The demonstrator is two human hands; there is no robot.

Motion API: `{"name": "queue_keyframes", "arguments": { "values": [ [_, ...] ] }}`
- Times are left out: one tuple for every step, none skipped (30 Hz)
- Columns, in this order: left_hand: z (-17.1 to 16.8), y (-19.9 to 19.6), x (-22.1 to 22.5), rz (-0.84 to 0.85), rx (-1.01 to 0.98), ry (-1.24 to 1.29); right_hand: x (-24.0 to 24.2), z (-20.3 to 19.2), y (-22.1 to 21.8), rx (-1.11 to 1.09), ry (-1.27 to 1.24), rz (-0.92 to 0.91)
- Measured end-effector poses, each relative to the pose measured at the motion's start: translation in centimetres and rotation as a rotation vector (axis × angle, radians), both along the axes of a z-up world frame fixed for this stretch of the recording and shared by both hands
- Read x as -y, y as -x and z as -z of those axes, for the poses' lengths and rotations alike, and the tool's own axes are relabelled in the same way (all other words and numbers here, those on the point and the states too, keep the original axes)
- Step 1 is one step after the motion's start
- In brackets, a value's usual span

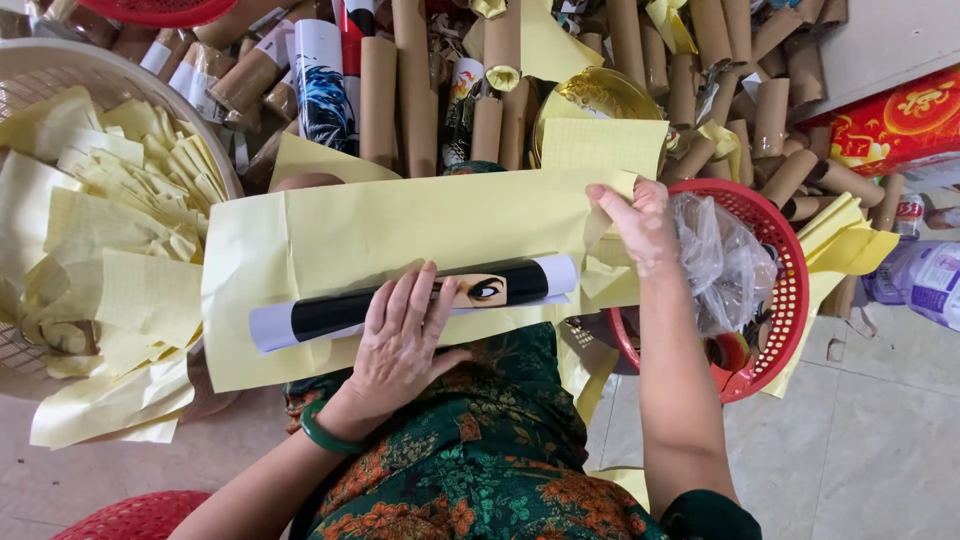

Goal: Rolling printed posters and inserting them into cardboard shipping tubes.

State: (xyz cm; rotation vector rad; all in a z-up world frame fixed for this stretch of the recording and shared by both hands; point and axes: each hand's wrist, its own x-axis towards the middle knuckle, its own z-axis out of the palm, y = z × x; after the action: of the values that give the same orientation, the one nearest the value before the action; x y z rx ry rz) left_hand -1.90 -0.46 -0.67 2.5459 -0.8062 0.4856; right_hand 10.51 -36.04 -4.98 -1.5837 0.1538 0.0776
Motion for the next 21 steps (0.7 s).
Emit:
{"name": "queue_keyframes", "arguments": {
  "values": [
    [-0.1, 0.1, 0.0, -0.002, -0.001, 0.001, 0.2, -0.1, -0.1, -0.001, 0.001, -0.002],
    [-0.3, 0.2, -0.1, 0.014, -0.066, -0.083, 0.4, -0.3, -0.2, 0.009, 0.05, -0.001],
    [-0.4, 0.4, -0.1, 0.03, -0.132, -0.166, 0.5, -0.4, -0.4, 0.019, 0.1, 0.0],
    [-0.5, 0.2, -0.2, 0.024, -0.128, -0.164, 0.9, -0.6, -0.5, 0.024, 0.101, -0.005],
    [-0.6, 0.1, -0.3, -0.015, -0.082, -0.255, 1.2, -0.9, -0.7, 0.038, 0.115, -0.005],
    [-0.7, 0.1, -0.4, -0.057, -0.042, -0.35, 1.4, -1.0, -0.8, 0.047, 0.126, -0.009],
    [-0.9, 0.0, -0.4, -0.066, -0.044, -0.351, 1.6, -1.2, -0.9, 0.046, 0.124, -0.018],
    [-1.0, 0.0, -0.4, -0.079, -0.063, -0.311, 1.7, -1.3, -0.9, 0.059, 0.116, -0.002],
    [-1.1, 0.0, -0.4, -0.093, -0.082, -0.27, 1.8, -1.4, -0.8, 0.071, 0.108, 0.014],
    [-1.4, 0.1, -0.5, -0.095, -0.084, -0.273, 1.7, -1.5, -0.8, 0.07, 0.105, 0.011],
    [-1.6, 0.2, -0.4, -0.094, -0.104, -0.276, 1.6, -1.6, -0.7, 0.017, 0.054, -0.011],
    [-1.7, -0.1, -0.1, -0.08, -0.115, -0.269, 2.2, -2.1, -0.7, -0.029, 0.013, -0.021],
    [-1.9, 0.1, -0.2, -0.071, -0.108, -0.263, 2.8, -1.0, -1.0, -0.023, 0.02, -0.011],
    [-2.1, 0.1, -0.3, -0.057, -0.136, -0.236, 3.4, 0.1, -1.4, -0.012, 0.061, -0.051],
    [-2.3, 0.0, -0.4, -0.042, -0.164, -0.21, 4.2, 1.2, -1.8, -0.003, 0.104, -0.091],
    [-2.7, 0.0, -0.6, -0.029, -0.162, -0.206, 4.4, 2.8, -2.5, -0.003, 0.109, -0.078],
    [-3.0, 0.1, -0.8, -0.024, -0.199, -0.191, 4.8, 4.5, -3.2, -0.073, 0.093, -0.115],
    [-3.3, 0.0, -1.0, -0.022, -0.235, -0.181, 4.9, 6.3, -4.1, -0.141, 0.073, -0.157],
    [-3.4, -0.1, -1.2, -0.013, -0.232, -0.181, 4.8, 7.8, -5.1, -0.139, 0.074, -0.148],
    [-3.6, -0.3, -1.3, -0.017, -0.256, -0.192, 4.6, 9.4, -6.3, -0.167, 0.092, -0.107],
    [-3.7, -0.4, -1.5, -0.02, -0.279, -0.204, 4.4, 11.0, -7.5, -0.195, 0.11, -0.067]
  ]
}}
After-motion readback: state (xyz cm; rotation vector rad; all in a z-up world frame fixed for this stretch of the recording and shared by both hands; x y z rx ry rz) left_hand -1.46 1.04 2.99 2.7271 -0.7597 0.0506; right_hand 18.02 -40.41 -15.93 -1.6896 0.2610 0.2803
